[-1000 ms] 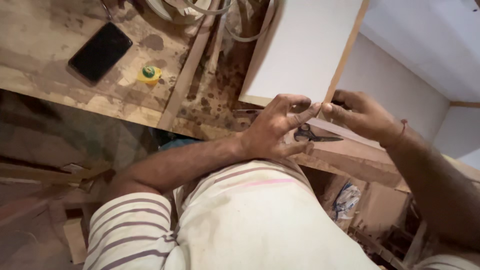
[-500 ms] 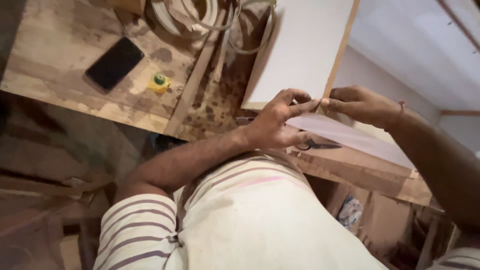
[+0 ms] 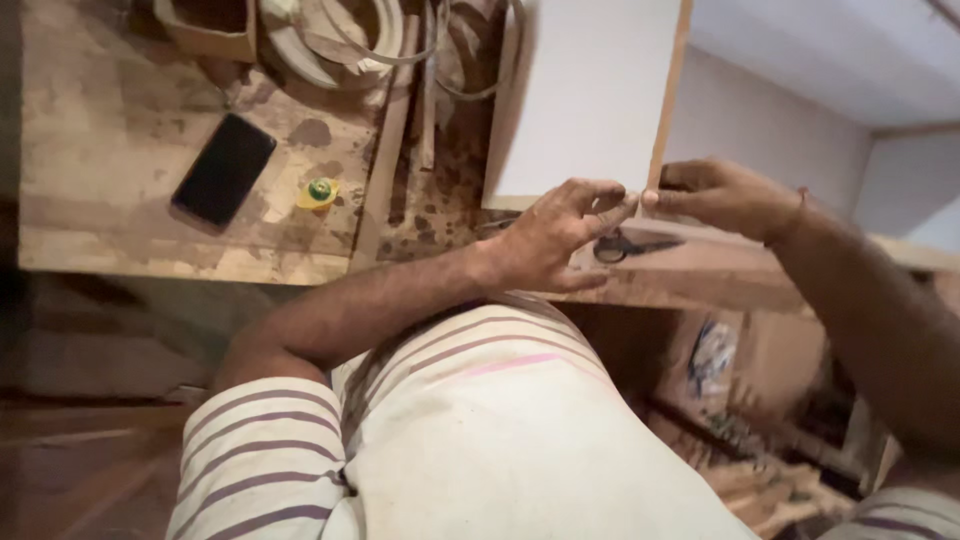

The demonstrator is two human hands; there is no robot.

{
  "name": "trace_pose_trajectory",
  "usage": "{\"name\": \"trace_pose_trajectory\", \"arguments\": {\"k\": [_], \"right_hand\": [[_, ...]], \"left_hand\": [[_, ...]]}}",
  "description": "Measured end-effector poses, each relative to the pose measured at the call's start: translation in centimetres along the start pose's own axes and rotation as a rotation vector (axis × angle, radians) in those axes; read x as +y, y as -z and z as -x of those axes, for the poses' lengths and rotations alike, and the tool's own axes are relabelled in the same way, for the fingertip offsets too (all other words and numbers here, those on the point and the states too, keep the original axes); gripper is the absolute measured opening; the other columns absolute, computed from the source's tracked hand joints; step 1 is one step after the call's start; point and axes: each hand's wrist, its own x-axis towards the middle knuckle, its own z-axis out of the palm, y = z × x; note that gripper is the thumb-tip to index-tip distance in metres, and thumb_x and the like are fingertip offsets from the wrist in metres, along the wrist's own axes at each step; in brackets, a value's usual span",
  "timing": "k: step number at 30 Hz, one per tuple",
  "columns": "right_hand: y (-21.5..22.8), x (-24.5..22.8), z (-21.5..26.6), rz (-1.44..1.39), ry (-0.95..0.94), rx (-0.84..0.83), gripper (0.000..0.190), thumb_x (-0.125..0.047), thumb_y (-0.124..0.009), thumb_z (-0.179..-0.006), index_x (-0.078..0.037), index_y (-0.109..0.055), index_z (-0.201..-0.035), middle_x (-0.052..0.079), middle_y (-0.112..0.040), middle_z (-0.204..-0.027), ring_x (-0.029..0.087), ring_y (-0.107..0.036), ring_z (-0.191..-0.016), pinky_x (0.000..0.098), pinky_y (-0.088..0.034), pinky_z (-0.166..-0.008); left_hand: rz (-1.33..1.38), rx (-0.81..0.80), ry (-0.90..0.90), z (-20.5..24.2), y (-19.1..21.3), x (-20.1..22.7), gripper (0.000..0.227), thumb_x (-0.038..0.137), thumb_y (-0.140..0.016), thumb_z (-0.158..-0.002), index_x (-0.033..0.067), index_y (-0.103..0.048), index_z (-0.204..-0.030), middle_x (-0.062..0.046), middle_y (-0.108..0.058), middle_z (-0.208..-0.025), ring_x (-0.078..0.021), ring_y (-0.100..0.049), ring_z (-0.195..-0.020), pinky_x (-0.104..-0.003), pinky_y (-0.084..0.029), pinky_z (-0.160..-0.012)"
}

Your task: The person applies glue to the edge of a white wooden panel and then presses a strip of edge banding onto it. They smooth the banding along the edge with their fingers to ensure adhesion.

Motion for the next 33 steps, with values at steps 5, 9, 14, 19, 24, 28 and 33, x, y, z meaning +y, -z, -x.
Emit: {"name": "trace_pose_trajectory", "arguments": {"k": [5, 9, 14, 19, 24, 28, 33], "right_hand": [[0.1, -1.6, 0.4, 0.081, -0.231, 0.012, 0.059, -0.049, -0.07, -0.088, -0.004, -0.073, -0.126, 0.02, -0.079, -0.109, 0.033, -0.074, -0.101, 0.0473, -0.055, -0.095], [0.0, -2.4, 0.7, 0.103, -0.263, 0.027, 0.055, -0.045, -0.07, -0.087, -0.006, -0.074, -0.126, 0.019, -0.078, -0.111, 0.032, -0.073, -0.104, 0.0471, -0.053, -0.097], [-0.4, -2.0, 1.2, -0.03, -0.206, 0.039, 0.059, -0.046, -0.071, -0.087, -0.002, -0.07, -0.128, 0.019, -0.077, -0.116, 0.031, -0.072, -0.109, 0.0432, -0.051, -0.104], [-0.5, -0.6, 1.8, -0.112, -0.21, 0.154, 0.062, -0.047, -0.067, -0.094, 0.0, -0.067, -0.134, 0.019, -0.072, -0.123, 0.03, -0.066, -0.116, 0.0449, -0.049, -0.103], [-0.9, -1.6, 1.8, -0.174, -0.182, 0.139, 0.055, -0.035, -0.072, -0.091, 0.003, -0.068, -0.13, 0.018, -0.077, -0.118, 0.029, -0.071, -0.11, 0.0442, -0.052, -0.105], [-1.2, -3.1, 1.8, -0.099, -0.236, 0.141, 0.051, -0.033, -0.072, -0.091, 0.0, -0.069, -0.13, 0.018, -0.077, -0.118, 0.03, -0.072, -0.11, 0.046, -0.053, -0.105], [-1.1, -3.5, 2.0, -0.011, -0.339, 0.176, 0.059, -0.037, -0.074, -0.09, -0.002, -0.064, -0.136, 0.021, -0.07, -0.126, 0.034, -0.066, -0.117, 0.0488, -0.047, -0.107]], "left_hand": [[0.006, -0.016, -0.057, -0.4, -0.1, -0.7, 0.098, 0.056, -0.076, -0.095, 0.009, -0.024, -0.164, -0.022, -0.038, -0.149, -0.0357, -0.043, -0.135, -0.053, -0.04, -0.12], [-0.027, -0.092, -0.022, -0.5, 0.7, 0.0, 0.1, 0.057, -0.076, -0.091, 0.0029, -0.027, -0.158, -0.025, -0.037, -0.148, -0.0393, -0.041, -0.137, -0.055, -0.038, -0.12], [0.042, -0.26, 0.061, -1.2, 3.0, 0.7, 0.099, 0.051, -0.077, -0.088, -0.0017, -0.029, -0.157, -0.029, -0.035, -0.152, -0.0426, -0.039, -0.141, -0.054, -0.036, -0.119], [0.069, -0.279, 0.013, -0.9, 4.3, 0.4, 0.098, 0.046, -0.078, -0.084, -0.0006, -0.029, -0.156, -0.026, -0.031, -0.16, -0.0432, -0.041, -0.143, -0.052, -0.037, -0.119], [0.006, -0.353, 0.009, -1.7, 3.8, 0.4, 0.099, 0.05, -0.076, -0.086, -0.0006, -0.028, -0.157, -0.025, -0.024, -0.162, -0.0415, -0.037, -0.142, -0.054, -0.035, -0.12], [-0.064, -0.422, 0.011, -1.9, 3.4, 0.6, 0.101, 0.057, -0.073, -0.088, -0.0032, -0.027, -0.155, -0.026, -0.021, -0.159, -0.0423, -0.031, -0.142, -0.057, -0.032, -0.119], [-0.057, -0.38, -0.026, -1.7, 3.7, 0.3, 0.097, 0.058, -0.07, -0.092, -0.002, -0.028, -0.156, -0.025, -0.022, -0.16, -0.0406, -0.032, -0.143, -0.056, -0.034, -0.121]]}}
